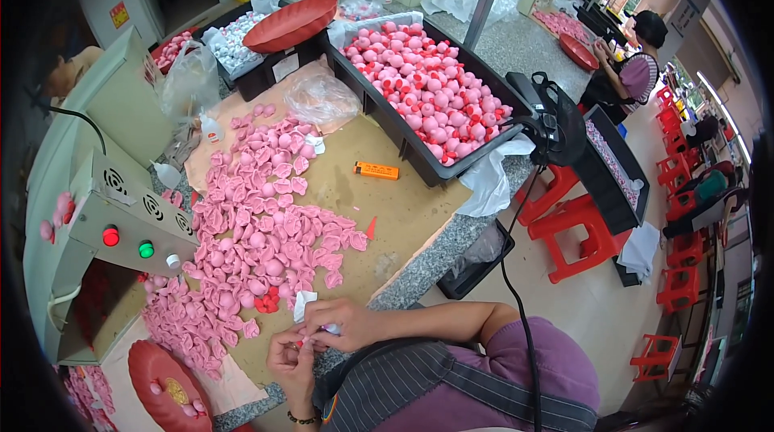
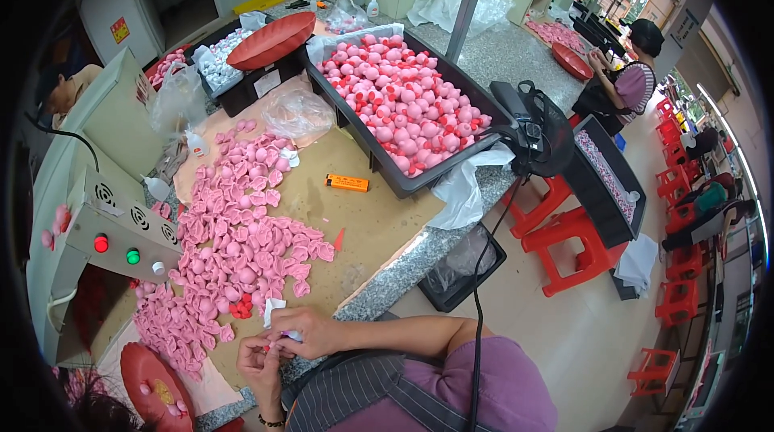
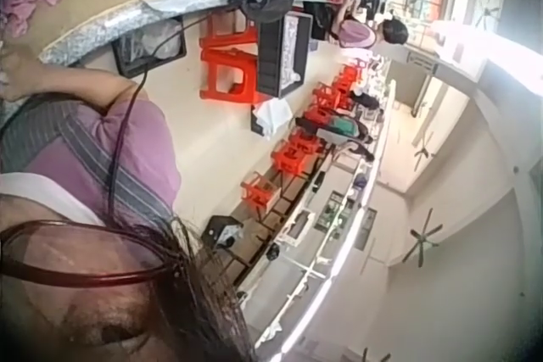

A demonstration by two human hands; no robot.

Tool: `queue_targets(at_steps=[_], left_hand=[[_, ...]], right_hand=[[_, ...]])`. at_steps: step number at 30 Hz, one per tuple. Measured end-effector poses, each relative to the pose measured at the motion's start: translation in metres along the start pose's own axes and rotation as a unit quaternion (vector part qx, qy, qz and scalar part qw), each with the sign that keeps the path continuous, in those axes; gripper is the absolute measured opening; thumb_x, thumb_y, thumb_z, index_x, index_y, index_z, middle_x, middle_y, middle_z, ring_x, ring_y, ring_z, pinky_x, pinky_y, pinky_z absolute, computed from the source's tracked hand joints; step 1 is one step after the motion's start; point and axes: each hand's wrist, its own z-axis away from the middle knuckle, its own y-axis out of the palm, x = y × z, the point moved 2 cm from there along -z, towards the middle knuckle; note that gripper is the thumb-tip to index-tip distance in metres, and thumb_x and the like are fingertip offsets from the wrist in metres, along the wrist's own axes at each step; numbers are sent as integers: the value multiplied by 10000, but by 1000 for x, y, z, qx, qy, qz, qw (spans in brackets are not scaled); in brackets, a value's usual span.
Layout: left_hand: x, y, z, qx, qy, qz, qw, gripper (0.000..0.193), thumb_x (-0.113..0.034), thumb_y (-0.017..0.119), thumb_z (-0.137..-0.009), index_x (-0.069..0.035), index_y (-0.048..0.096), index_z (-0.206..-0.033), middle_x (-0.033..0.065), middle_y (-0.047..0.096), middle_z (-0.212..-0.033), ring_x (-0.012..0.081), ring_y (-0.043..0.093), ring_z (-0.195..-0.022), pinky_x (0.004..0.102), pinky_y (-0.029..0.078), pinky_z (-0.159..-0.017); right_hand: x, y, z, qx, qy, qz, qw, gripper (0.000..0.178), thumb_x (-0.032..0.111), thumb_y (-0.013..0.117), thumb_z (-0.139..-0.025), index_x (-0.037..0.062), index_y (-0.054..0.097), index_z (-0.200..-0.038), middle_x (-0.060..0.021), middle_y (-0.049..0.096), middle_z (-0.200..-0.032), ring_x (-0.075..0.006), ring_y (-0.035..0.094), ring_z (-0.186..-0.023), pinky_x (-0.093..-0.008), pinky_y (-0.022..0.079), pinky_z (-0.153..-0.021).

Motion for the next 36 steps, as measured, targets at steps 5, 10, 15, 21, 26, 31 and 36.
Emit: queue_targets(at_steps=[5,10,15,21,26,31,36], left_hand=[[0,0,0,-20,-1,9,1000,168,67,534,-832,28,466,-980,170,594,-981,150,615,-691,245,529,-626],[6,-5,1,-14,-39,13,999,268,97,588,-781,57,513,-1035,131,587,-950,147,617,-710,247,534,-647],[8,3,2,-48,63,-37,996,308,147,619,-722,52,550,-1007,127,551,-1058,169,607,-866,257,530,-719],[-1,7,2,-77,114,-57,989,264,132,612,-740,45,558,-983,149,536,-1125,180,582,-952,272,501,-797],[5,-2,2,-77,56,18,995,244,106,607,-760,45,571,-993,139,575,-1081,156,586,-925,260,486,-801],[12,-16,3,-38,25,-6,999,315,60,633,-770,78,548,-1073,109,611,-978,126,599,-835,224,498,-748],[3,-17,6,-33,3,0,999,318,77,636,-756,76,561,-1065,112,621,-964,137,610,-809,237,510,-742]], right_hand=[[2,-1,-1,3,3,-5,1000,69,34,618,-766,1,578,-812,-109,538,-776,-253,565,-695,-324,442,-612],[-1,-2,1,0,42,-27,999,97,55,613,-782,-7,539,-792,-106,527,-757,-249,548,-686,-321,432,-626],[-4,-2,1,14,44,9,999,141,102,604,-803,2,510,-773,-102,517,-737,-243,531,-675,-324,414,-619],[-3,-4,-3,-1,49,-8,999,127,91,598,-828,16,517,-767,-78,513,-743,-190,512,-690,-302,400,-622],[2,-4,-5,46,45,39,997,182,161,553,-853,-7,518,-793,-132,495,-718,-283,528,-684,-363,399,-615],[6,-1,-12,91,77,93,988,216,197,527,-857,-14,527,-812,-177,528,-733,-356,551,-707,-415,414,-623],[11,-2,-19,169,115,152,967,246,242,528,-852,7,529,-782,-191,524,-629,-385,541,-619,-449,407,-563]])
